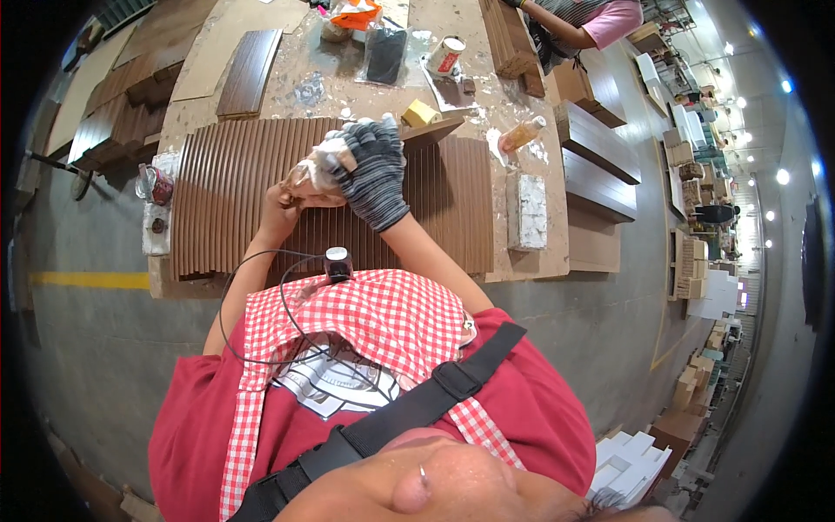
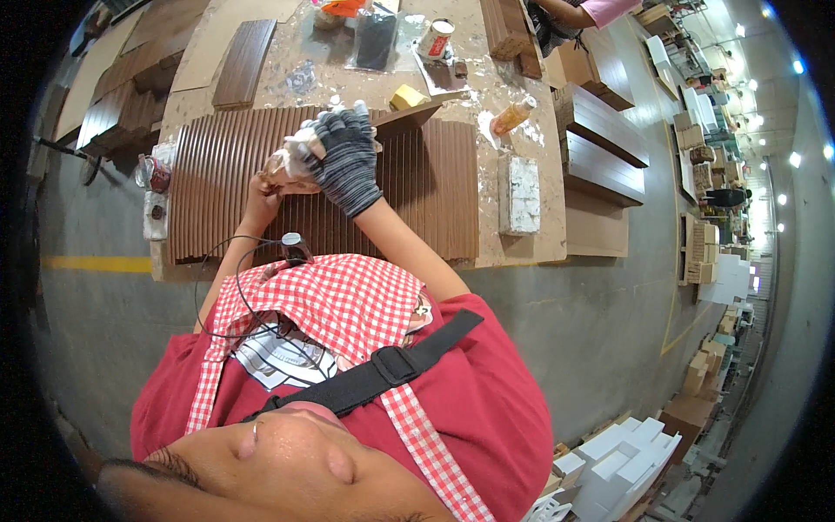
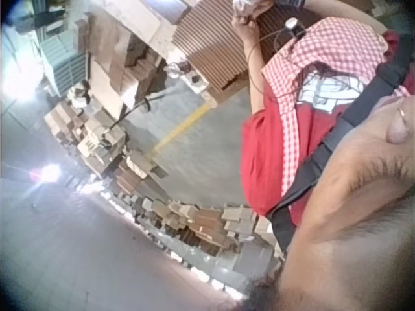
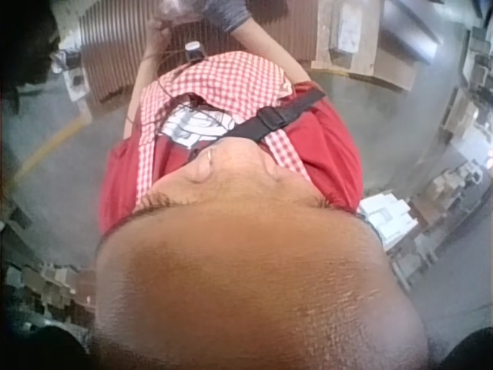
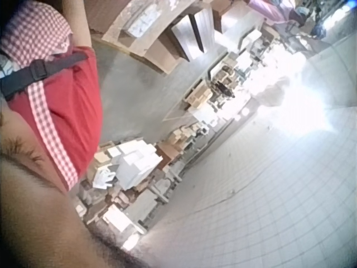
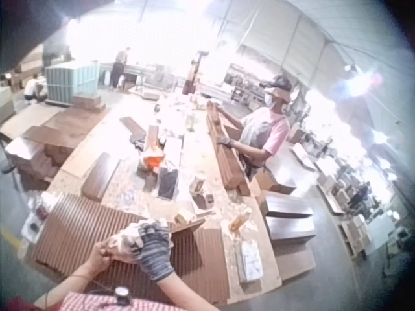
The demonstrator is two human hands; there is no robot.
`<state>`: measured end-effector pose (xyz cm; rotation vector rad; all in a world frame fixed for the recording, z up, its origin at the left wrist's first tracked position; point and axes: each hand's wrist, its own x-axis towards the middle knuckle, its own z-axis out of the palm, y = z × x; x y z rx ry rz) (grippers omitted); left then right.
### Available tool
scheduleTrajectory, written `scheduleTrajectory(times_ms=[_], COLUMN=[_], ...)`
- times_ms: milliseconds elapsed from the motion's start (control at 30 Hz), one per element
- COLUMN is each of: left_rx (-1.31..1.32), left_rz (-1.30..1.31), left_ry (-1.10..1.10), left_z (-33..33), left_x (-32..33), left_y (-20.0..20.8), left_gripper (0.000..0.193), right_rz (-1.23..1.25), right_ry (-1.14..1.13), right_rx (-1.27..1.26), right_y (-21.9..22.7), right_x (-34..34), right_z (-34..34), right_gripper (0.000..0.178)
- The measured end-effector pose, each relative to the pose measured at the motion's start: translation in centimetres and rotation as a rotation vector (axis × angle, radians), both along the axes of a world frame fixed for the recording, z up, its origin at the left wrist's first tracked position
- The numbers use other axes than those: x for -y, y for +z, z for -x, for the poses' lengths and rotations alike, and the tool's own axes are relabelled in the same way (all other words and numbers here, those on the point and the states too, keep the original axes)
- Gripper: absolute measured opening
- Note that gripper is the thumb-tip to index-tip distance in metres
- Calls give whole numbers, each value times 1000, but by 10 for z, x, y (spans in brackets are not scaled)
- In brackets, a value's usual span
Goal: The person cleans wooden panels by wiping their surfaces and edges with a sponge and a cloth.
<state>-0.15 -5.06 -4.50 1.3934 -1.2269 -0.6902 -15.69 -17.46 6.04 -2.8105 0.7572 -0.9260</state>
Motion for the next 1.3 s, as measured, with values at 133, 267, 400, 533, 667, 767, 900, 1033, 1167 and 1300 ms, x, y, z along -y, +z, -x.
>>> scheduleTrajectory(times_ms=[133,267,400,533,667,767,900,1033,1167,1300], left_rx=[-194,-209,-169,-141,-147,-164,-60,-64,58,47], left_rz=[48,4,26,11,33,6,-14,15,46,-52], left_ry=[-38,-51,-40,-24,-2,-13,11,-13,43,-27], left_z=[9,10,13,11,10,15,13,13,8,0], left_x=[4,5,8,7,11,13,11,20,13,10], left_y=[20,21,25,20,14,23,23,23,11,-31], left_gripper=[35,32,29,22,19,19,18,19,29,39], right_rz=[-141,-99,35,-11,-52,-44,-143,-630,-178,-82], right_ry=[-282,-470,-381,-504,-562,-745,-433,72,18,11], right_rx=[-158,92,220,271,251,-68,641,583,-176,-300], right_y=[-8,-9,-31,-36,-32,-34,8,-19,13,4], right_x=[39,93,122,133,146,190,174,129,19,-11], right_z=[26,63,75,82,90,117,105,49,-35,-33], right_gripper=[47,45,36,25,26,22,30,30,34,45])
